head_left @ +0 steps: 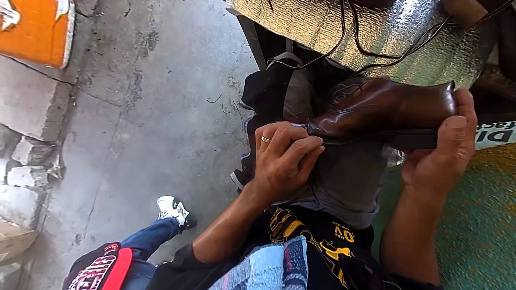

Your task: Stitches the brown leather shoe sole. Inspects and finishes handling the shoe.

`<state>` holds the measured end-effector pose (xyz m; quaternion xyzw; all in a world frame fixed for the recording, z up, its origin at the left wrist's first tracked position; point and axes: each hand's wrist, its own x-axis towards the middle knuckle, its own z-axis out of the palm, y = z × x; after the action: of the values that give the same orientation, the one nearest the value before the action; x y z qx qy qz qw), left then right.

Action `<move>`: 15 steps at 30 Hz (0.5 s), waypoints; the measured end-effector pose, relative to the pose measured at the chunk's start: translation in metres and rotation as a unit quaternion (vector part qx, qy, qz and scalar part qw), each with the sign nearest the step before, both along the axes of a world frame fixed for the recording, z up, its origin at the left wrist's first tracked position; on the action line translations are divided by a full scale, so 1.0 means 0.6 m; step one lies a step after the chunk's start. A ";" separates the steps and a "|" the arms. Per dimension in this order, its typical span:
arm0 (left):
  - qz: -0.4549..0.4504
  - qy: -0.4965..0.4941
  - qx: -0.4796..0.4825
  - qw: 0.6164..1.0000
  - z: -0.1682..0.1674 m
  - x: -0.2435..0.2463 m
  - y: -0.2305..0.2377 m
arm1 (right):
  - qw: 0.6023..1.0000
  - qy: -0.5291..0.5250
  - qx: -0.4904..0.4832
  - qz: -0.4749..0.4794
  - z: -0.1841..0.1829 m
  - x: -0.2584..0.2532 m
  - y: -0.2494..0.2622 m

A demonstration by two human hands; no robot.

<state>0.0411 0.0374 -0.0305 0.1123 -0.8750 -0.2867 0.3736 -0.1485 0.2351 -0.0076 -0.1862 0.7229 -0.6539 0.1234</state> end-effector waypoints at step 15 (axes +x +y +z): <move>0.022 0.004 -0.058 0.998 -0.011 0.002 0.019 | 0.999 0.040 -0.004 -0.007 -0.007 0.001 -0.001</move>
<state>0.0420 0.0488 -0.0372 0.1082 -0.8862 -0.2274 0.3890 -0.1481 0.2347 -0.0116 -0.2076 0.7258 -0.6498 0.0885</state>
